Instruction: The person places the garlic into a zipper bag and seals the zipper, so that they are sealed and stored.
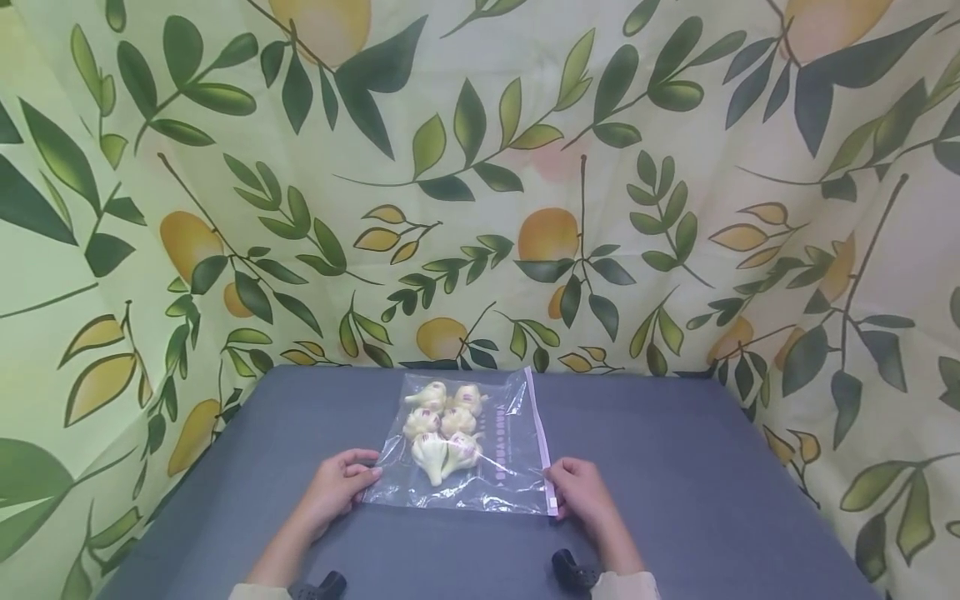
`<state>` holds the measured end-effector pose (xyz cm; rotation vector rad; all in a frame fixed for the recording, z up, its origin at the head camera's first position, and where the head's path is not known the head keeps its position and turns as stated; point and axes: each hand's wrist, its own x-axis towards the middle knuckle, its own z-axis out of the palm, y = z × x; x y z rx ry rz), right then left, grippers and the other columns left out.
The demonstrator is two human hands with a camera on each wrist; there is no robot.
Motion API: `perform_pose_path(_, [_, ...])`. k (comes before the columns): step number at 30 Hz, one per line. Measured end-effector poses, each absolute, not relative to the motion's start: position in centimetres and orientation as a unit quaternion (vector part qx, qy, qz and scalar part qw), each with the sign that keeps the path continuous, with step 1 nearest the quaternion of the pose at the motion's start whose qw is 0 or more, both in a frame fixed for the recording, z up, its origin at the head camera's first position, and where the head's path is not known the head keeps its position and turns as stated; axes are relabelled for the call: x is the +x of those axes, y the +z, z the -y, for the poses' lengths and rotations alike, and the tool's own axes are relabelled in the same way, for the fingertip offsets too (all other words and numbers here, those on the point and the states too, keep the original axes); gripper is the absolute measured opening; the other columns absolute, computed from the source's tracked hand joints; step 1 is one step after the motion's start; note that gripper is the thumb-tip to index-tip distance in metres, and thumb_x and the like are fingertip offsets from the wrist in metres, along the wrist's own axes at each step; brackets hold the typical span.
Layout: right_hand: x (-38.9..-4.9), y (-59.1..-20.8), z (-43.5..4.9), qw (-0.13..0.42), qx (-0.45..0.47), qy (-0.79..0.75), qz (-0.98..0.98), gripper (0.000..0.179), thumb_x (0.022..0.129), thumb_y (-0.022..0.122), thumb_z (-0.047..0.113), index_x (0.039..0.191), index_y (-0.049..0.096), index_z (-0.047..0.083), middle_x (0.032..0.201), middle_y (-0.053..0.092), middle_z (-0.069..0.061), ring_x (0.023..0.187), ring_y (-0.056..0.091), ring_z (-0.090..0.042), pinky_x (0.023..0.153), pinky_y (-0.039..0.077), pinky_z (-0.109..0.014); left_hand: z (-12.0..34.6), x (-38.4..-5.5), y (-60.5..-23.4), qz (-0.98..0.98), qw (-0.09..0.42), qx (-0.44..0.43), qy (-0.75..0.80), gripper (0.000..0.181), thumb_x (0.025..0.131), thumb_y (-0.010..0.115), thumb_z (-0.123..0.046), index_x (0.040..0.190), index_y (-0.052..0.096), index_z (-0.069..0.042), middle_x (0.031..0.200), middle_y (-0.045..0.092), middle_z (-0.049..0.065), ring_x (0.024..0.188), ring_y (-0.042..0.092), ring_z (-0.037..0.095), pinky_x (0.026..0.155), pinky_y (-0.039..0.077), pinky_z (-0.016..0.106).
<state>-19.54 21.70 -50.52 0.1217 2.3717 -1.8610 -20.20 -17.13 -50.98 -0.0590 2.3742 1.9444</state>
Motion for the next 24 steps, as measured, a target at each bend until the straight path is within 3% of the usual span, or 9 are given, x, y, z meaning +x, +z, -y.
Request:
perform_pose_path(9, [-19.2,-50.4,-22.5,0.090,-0.014,-0.598,-0.797,0.037,0.092,0.056,0.016,0.076,0.046,-0.015,0.048,0.048,0.000,0.037,0.041,-0.008,0.037,0.037,-0.019,17.3,-20.0,-51.1,-0.773,0.043,-0.020,0.633,0.032,0.088,0.071,-0.015,0.115,0.063,-0.001,0.063,0.058,0.001,0.045,0.041,0.010,0.038,0.031,0.021])
perform_pose_path(13, [-19.1,-50.4,-22.8,0.097,-0.007,-0.593,-0.799,0.043,0.095,0.058,0.023,0.077,0.047,-0.015,0.051,0.050,0.000,0.038,0.043,-0.009,0.038,0.037,-0.020,17.7,-20.0,-50.6,-0.803,0.064,0.011,0.592,0.035,0.091,0.070,-0.021,0.118,0.061,-0.001,0.061,0.055,0.002,0.043,0.040,0.011,0.038,0.033,0.022])
perform_pose_path(17, [-19.2,-50.5,-23.0,0.087,0.020,-0.595,-0.798,0.044,0.096,0.061,0.030,0.073,0.051,-0.007,0.055,0.051,0.000,0.039,0.045,-0.009,0.037,0.037,-0.021,18.0,-20.2,-48.5,-0.851,0.074,0.058,0.517,0.036,0.093,0.067,-0.023,0.120,0.060,-0.001,0.069,0.061,0.003,0.050,0.050,0.014,0.041,0.040,0.026])
perform_pose_path(20, [-19.4,-50.5,-23.0,0.075,0.035,-0.594,-0.800,0.042,0.095,0.062,0.032,0.071,0.053,0.000,0.055,0.052,-0.001,0.040,0.045,-0.010,0.037,0.037,-0.022,17.9,-20.6,-46.4,-0.882,0.032,0.076,0.463,0.033,0.093,0.066,-0.021,0.119,0.061,-0.001,0.079,0.066,0.004,0.061,0.057,0.016,0.051,0.046,0.028])
perform_pose_path(24, [-19.4,-50.3,-22.9,0.052,0.054,-0.595,-0.800,0.041,0.095,0.062,0.032,0.071,0.054,0.000,0.055,0.051,-0.002,0.040,0.043,-0.011,0.037,0.036,-0.022,17.4,-21.1,-44.0,-0.900,-0.069,0.062,0.425,0.032,0.093,0.068,-0.021,0.121,0.063,-0.006,0.089,0.067,0.003,0.076,0.059,0.014,0.065,0.047,0.029])
